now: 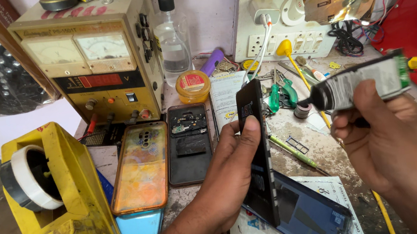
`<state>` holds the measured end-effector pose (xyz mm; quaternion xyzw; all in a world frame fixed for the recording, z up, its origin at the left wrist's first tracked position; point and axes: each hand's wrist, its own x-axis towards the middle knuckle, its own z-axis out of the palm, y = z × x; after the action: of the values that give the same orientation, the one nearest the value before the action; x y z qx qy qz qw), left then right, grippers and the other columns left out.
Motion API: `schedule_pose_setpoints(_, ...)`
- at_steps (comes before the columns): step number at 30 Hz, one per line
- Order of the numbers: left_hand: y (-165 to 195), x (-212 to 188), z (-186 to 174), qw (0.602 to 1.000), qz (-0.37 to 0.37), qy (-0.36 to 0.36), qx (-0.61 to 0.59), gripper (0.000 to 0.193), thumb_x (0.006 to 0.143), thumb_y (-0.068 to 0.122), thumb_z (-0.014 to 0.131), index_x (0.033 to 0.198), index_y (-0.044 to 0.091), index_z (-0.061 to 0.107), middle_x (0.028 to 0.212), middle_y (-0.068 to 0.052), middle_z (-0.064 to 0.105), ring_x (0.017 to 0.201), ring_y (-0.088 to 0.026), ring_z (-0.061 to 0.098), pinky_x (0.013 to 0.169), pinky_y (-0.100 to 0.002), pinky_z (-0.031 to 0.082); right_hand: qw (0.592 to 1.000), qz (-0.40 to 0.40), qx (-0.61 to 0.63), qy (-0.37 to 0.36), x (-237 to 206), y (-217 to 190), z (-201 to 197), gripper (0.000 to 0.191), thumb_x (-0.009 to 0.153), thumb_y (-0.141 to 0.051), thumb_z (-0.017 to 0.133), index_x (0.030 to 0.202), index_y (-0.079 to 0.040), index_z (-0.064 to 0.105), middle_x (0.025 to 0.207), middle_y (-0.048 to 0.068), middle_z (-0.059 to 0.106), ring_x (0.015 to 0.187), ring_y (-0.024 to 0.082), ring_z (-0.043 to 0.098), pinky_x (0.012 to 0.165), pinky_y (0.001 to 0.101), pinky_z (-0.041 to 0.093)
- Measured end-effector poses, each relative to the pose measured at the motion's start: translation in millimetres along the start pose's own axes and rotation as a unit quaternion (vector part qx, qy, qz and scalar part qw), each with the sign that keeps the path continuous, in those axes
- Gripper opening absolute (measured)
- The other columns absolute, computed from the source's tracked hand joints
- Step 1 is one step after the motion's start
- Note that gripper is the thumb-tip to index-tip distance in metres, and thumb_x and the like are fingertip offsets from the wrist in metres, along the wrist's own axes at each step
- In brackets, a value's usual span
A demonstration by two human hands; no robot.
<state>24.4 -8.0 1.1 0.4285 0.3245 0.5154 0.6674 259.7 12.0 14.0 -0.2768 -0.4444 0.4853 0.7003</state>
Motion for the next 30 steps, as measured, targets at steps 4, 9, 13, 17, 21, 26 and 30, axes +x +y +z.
schedule_pose_setpoints(4,-4,-2,-4,0.994,0.015,-0.048,-0.094,0.059,0.103,0.054,0.051,0.132,0.003,0.055,0.116,-0.006,0.061,0.101,-0.012,0.057,0.089,-0.029,0.047,0.999,0.043,0.016,0.023,8,0,4,0.027,0.111,-0.026,0.07,0.092,-0.01,0.06,0.078,0.001,0.059,0.069,0.012,0.059,0.056,0.0258,0.045)
schedule_pose_setpoints(9,3,-16,-4,0.955,-0.023,-0.175,-0.237,0.063,0.104,0.057,0.042,0.134,0.002,0.055,0.123,-0.011,0.063,0.082,-0.016,0.053,0.073,-0.032,0.048,0.752,-0.403,-0.52,-0.043,-16,8,27,0.022,0.087,-0.004,0.075,0.107,0.001,0.067,0.101,0.008,0.055,0.09,0.022,0.055,0.074,0.0333,0.047)
schedule_pose_setpoints(13,11,-23,-4,0.927,0.019,-0.164,-0.335,0.071,0.102,0.063,0.036,0.132,0.002,0.054,0.122,-0.01,0.064,0.08,-0.019,0.054,0.066,-0.032,0.048,0.863,-0.308,-0.383,-0.117,-31,14,34,0.027,0.086,0.001,0.081,0.109,-0.012,0.074,0.092,-0.004,0.057,0.069,0.008,0.056,0.06,0.0258,0.045)
schedule_pose_setpoints(17,15,-21,-10,0.933,0.053,-0.191,-0.301,0.081,0.104,0.068,0.034,0.136,-0.004,0.055,0.106,-0.013,0.061,0.081,-0.019,0.053,0.065,-0.029,0.046,0.685,-0.42,-0.581,-0.131,-24,6,28,0.033,0.08,-0.005,0.086,0.11,-0.016,0.079,0.084,-0.003,0.058,0.065,0.011,0.055,0.056,0.0294,0.04)
schedule_pose_setpoints(21,13,-17,-18,0.915,0.037,-0.288,-0.279,0.078,0.111,0.065,0.033,0.143,-0.002,0.055,0.092,-0.011,0.059,0.076,-0.017,0.05,0.068,-0.026,0.045,0.59,-0.506,-0.596,-0.202,-25,4,26,0.042,0.072,-0.002,0.077,0.111,-0.017,0.079,0.085,0.001,0.061,0.071,0.019,0.061,0.06,0.0352,0.046)
schedule_pose_setpoints(26,11,-11,-22,0.954,0.079,-0.176,-0.227,0.074,0.107,0.062,0.032,0.133,-0.003,0.055,0.089,-0.008,0.057,0.069,-0.014,0.047,0.058,-0.026,0.041,0.863,-0.241,-0.433,-0.103,-11,8,25,0.052,0.081,0.008,0.062,0.129,-0.01,0.059,0.104,0.004,0.063,0.088,0.015,0.059,0.075,0.0294,0.049)
schedule_pose_setpoints(30,9,-9,-22,0.969,0.065,-0.167,-0.172,0.071,0.103,0.059,0.033,0.131,-0.004,0.053,0.091,-0.007,0.055,0.071,-0.012,0.046,0.058,-0.027,0.039,0.993,0.07,-0.069,-0.073,16,-1,20,0.045,0.096,0.004,0.048,0.14,-0.002,0.054,0.119,0.01,0.062,0.104,0.017,0.061,0.09,0.0325,0.049)
